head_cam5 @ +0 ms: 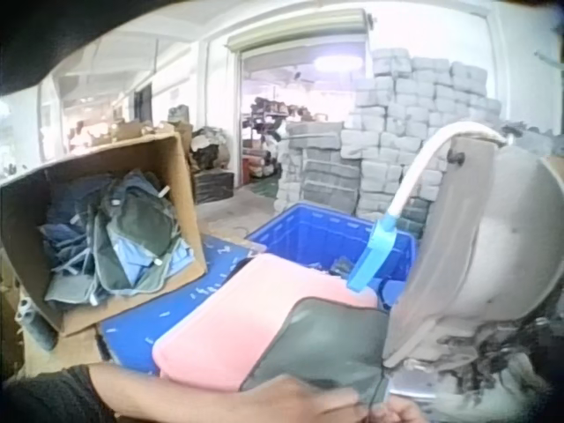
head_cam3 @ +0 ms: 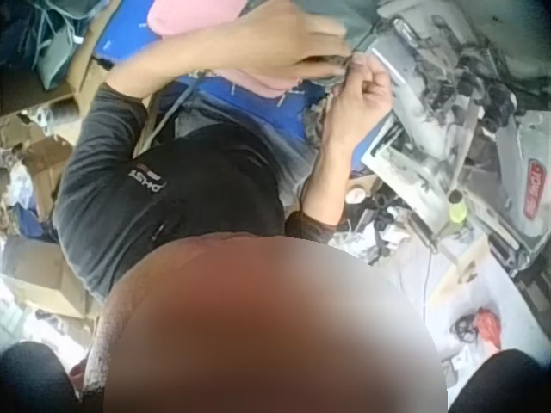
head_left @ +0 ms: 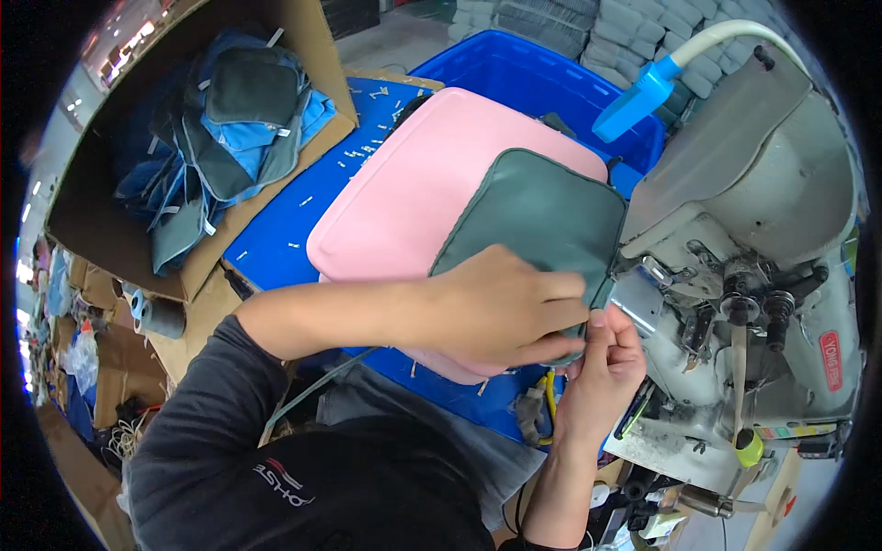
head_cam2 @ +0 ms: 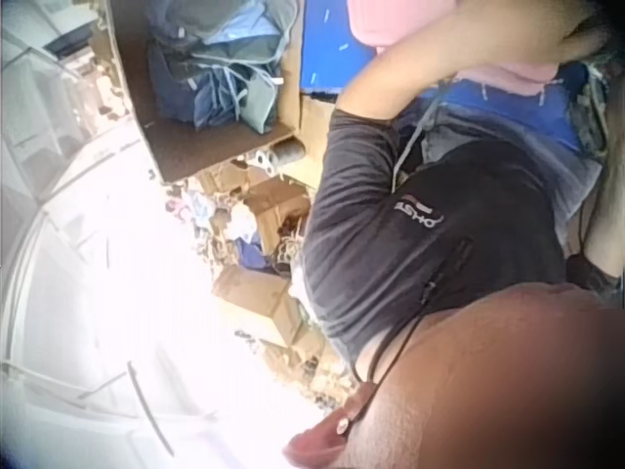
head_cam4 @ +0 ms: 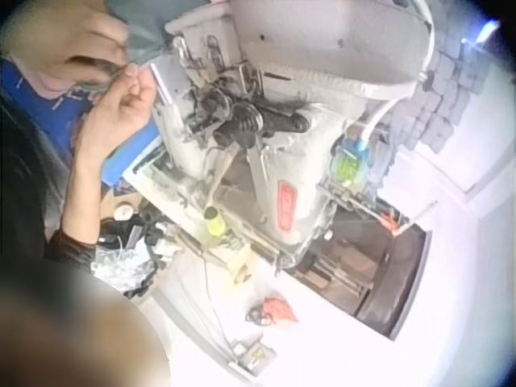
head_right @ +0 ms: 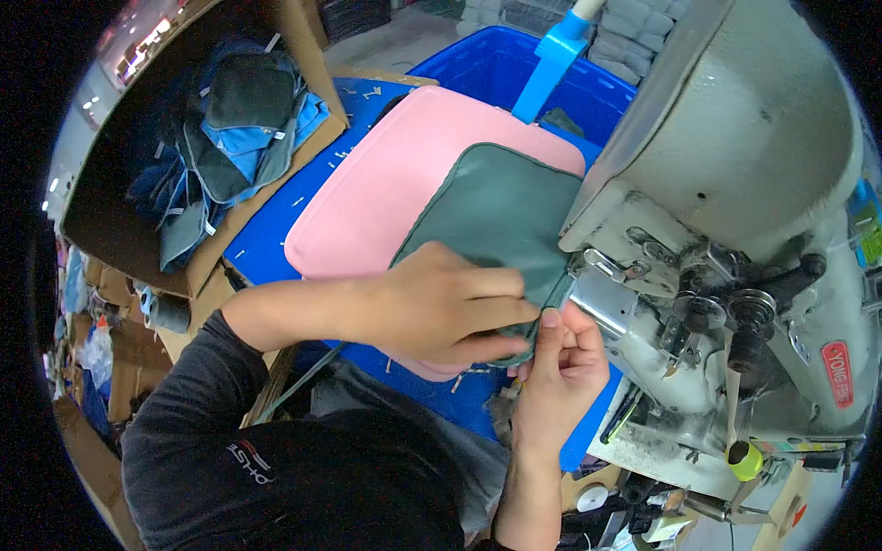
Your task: Assembling and trimming the edges of a leather pouch at a workstation.
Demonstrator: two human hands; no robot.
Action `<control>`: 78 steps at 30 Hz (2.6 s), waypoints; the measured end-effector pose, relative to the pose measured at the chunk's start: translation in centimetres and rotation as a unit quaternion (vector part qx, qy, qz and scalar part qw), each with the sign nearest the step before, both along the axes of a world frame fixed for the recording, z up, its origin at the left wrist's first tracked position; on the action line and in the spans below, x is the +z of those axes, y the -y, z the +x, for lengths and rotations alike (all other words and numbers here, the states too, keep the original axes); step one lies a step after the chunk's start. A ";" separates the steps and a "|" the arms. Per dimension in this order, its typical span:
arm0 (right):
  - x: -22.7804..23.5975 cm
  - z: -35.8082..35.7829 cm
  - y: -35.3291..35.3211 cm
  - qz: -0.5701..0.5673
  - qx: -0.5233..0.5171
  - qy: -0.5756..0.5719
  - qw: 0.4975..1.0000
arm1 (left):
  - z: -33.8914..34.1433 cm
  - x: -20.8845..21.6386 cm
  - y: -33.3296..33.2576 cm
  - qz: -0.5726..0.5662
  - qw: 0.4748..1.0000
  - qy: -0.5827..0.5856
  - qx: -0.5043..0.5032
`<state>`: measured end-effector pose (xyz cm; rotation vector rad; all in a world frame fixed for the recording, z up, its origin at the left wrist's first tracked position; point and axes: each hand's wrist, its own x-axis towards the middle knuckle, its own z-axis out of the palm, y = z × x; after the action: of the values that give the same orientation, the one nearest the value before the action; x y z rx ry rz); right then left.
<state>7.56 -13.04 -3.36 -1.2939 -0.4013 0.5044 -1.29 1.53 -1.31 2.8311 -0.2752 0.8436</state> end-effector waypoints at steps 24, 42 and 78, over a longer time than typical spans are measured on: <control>-5.2 -1.0 10.9 -0.459 0.096 0.528 0.708 | -1.7 -2.7 0.0 0.172 0.981 0.059 0.065; -7.1 1.0 11.7 -0.254 0.078 0.125 0.956 | -5.4 -1.8 -0.8 0.178 0.981 -0.024 0.071; 0.3 -1.3 -0.8 -0.040 0.194 0.023 0.980 | -15.1 -1.8 -0.4 -0.315 0.903 0.031 0.292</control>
<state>6.25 -12.24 -3.11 -1.3108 -0.6847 0.8249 -16.41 1.89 -3.14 2.2608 0.7471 0.9043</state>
